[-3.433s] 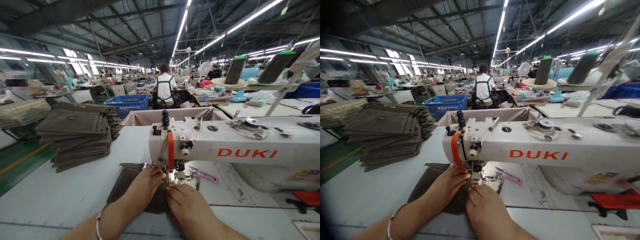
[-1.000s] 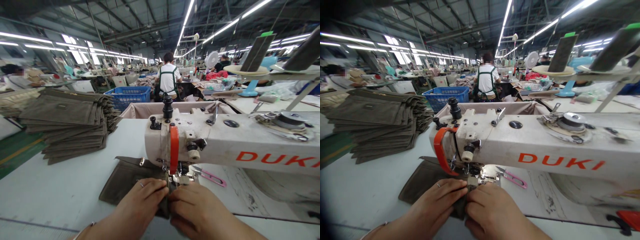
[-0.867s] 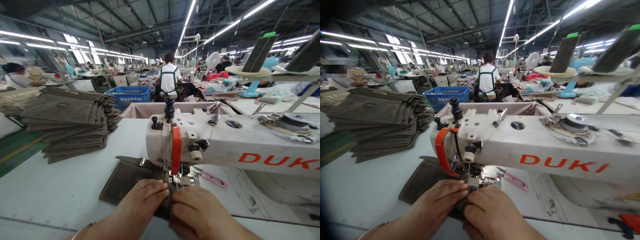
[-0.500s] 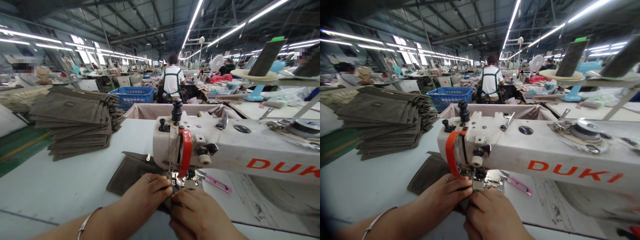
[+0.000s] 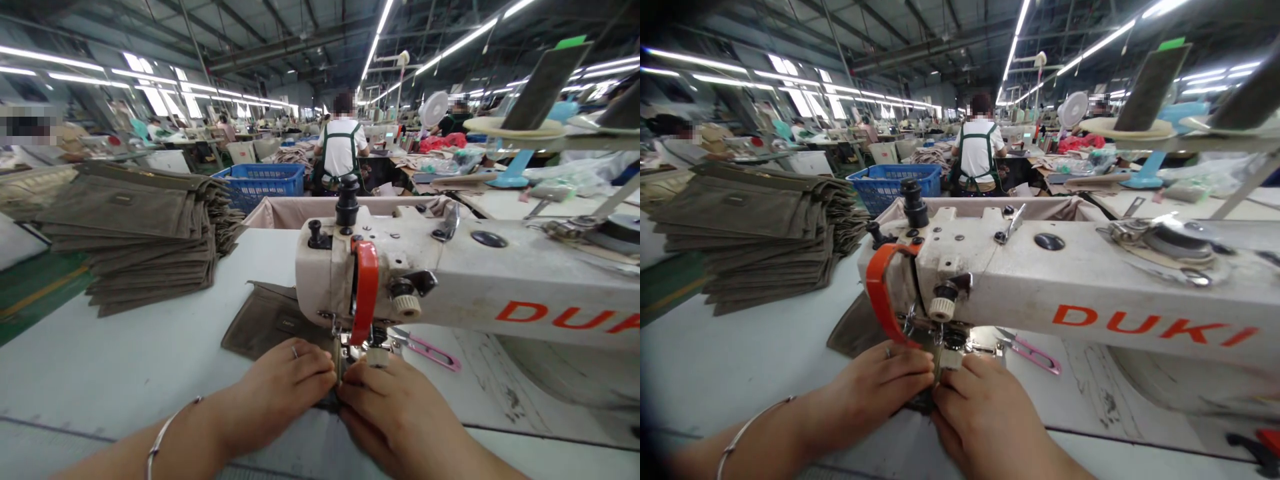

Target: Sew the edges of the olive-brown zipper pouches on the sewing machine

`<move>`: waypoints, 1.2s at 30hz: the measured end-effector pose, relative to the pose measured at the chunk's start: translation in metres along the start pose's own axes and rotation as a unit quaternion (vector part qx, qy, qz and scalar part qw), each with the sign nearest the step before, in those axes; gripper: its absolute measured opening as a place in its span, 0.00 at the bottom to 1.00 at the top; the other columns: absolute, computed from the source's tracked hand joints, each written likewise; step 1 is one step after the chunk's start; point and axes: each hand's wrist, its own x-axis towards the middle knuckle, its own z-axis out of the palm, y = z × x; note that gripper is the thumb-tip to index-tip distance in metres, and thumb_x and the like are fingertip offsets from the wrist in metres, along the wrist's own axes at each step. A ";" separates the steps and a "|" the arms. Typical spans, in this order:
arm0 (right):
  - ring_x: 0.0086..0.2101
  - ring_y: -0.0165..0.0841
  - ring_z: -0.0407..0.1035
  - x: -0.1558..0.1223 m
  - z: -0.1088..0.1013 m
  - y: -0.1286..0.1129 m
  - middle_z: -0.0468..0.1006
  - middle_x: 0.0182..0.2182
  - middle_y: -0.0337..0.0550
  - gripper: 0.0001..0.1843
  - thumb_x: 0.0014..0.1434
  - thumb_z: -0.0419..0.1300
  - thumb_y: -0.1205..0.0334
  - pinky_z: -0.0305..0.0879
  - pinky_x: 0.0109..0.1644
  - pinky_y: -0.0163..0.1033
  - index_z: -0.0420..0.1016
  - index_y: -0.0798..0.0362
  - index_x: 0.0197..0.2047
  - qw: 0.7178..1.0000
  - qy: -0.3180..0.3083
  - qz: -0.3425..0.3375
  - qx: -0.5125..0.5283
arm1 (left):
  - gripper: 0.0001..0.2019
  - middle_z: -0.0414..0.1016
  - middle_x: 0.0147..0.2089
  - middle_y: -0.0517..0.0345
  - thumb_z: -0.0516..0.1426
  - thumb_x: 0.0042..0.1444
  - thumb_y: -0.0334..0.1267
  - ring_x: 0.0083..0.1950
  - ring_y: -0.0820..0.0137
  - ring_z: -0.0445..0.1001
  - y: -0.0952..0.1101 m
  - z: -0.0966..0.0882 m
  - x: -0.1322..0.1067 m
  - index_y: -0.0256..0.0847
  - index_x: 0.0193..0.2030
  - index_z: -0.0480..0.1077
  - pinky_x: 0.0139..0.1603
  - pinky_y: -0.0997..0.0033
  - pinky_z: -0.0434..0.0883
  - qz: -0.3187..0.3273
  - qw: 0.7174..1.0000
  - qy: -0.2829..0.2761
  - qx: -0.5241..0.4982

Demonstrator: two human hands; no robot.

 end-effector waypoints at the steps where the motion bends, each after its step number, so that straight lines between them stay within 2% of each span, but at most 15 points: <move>1: 0.41 0.38 0.70 0.000 -0.001 -0.001 0.78 0.37 0.43 0.07 0.62 0.57 0.68 0.69 0.47 0.45 0.77 0.52 0.40 1.000 -0.005 0.004 0.001 | 0.12 0.74 0.51 0.49 0.46 0.69 0.27 0.53 0.64 0.71 0.000 0.000 0.000 0.35 0.54 0.67 0.58 0.61 0.69 -0.002 1.000 0.001 -0.005; 8: 0.39 0.36 0.70 -0.002 -0.009 0.000 0.79 0.36 0.41 0.09 0.65 0.55 0.67 0.69 0.44 0.44 0.77 0.50 0.39 1.000 0.001 0.003 0.011 | 0.11 0.75 0.50 0.51 0.49 0.67 0.25 0.50 0.65 0.72 -0.002 0.005 0.002 0.36 0.52 0.68 0.56 0.61 0.70 -0.019 1.000 -0.012 -0.003; 12: 0.42 0.38 0.71 -0.003 -0.006 0.000 0.79 0.43 0.43 0.11 0.63 0.54 0.69 0.68 0.49 0.46 0.76 0.51 0.46 1.000 0.005 -0.010 0.015 | 0.12 0.76 0.50 0.51 0.49 0.67 0.25 0.51 0.67 0.73 -0.003 0.008 -0.002 0.36 0.52 0.68 0.56 0.64 0.71 -0.007 1.000 -0.004 0.007; 17: 0.45 0.39 0.72 -0.001 -0.001 0.001 0.80 0.44 0.42 0.14 0.61 0.54 0.70 0.69 0.50 0.47 0.74 0.50 0.49 0.999 0.022 -0.008 0.023 | 0.12 0.77 0.51 0.51 0.49 0.67 0.26 0.52 0.68 0.75 -0.009 0.009 -0.002 0.37 0.53 0.68 0.58 0.66 0.72 0.001 1.000 0.002 -0.004; 21: 0.46 0.42 0.71 0.000 0.004 0.003 0.78 0.47 0.46 0.17 0.61 0.53 0.71 0.71 0.50 0.50 0.73 0.53 0.51 0.999 0.041 -0.002 0.001 | 0.09 0.78 0.50 0.52 0.51 0.68 0.29 0.51 0.67 0.76 -0.016 0.008 0.005 0.37 0.50 0.70 0.56 0.67 0.73 -0.016 1.000 0.000 -0.001; 27: 0.42 0.44 0.70 0.000 0.012 0.007 0.77 0.43 0.50 0.18 0.62 0.52 0.70 0.72 0.44 0.53 0.72 0.55 0.53 0.997 0.021 0.054 -0.043 | 0.08 0.78 0.44 0.59 0.52 0.68 0.32 0.47 0.70 0.76 -0.029 0.006 0.019 0.42 0.43 0.73 0.53 0.72 0.71 -0.069 0.997 -0.005 -0.019; 30: 0.40 0.45 0.70 0.000 0.014 0.007 0.77 0.42 0.49 0.18 0.62 0.52 0.68 0.71 0.42 0.54 0.72 0.54 0.54 0.996 0.008 0.075 -0.057 | 0.09 0.78 0.44 0.59 0.51 0.68 0.31 0.48 0.69 0.76 -0.034 0.008 0.022 0.42 0.43 0.73 0.55 0.69 0.70 -0.077 0.997 0.000 -0.013; 36: 0.41 0.46 0.70 0.000 0.013 0.007 0.76 0.42 0.49 0.16 0.62 0.51 0.68 0.71 0.43 0.54 0.73 0.54 0.51 0.994 -0.004 0.090 -0.059 | 0.09 0.79 0.39 0.57 0.53 0.66 0.33 0.45 0.64 0.77 -0.043 0.013 0.023 0.42 0.39 0.76 0.48 0.66 0.73 -0.118 0.992 0.022 0.030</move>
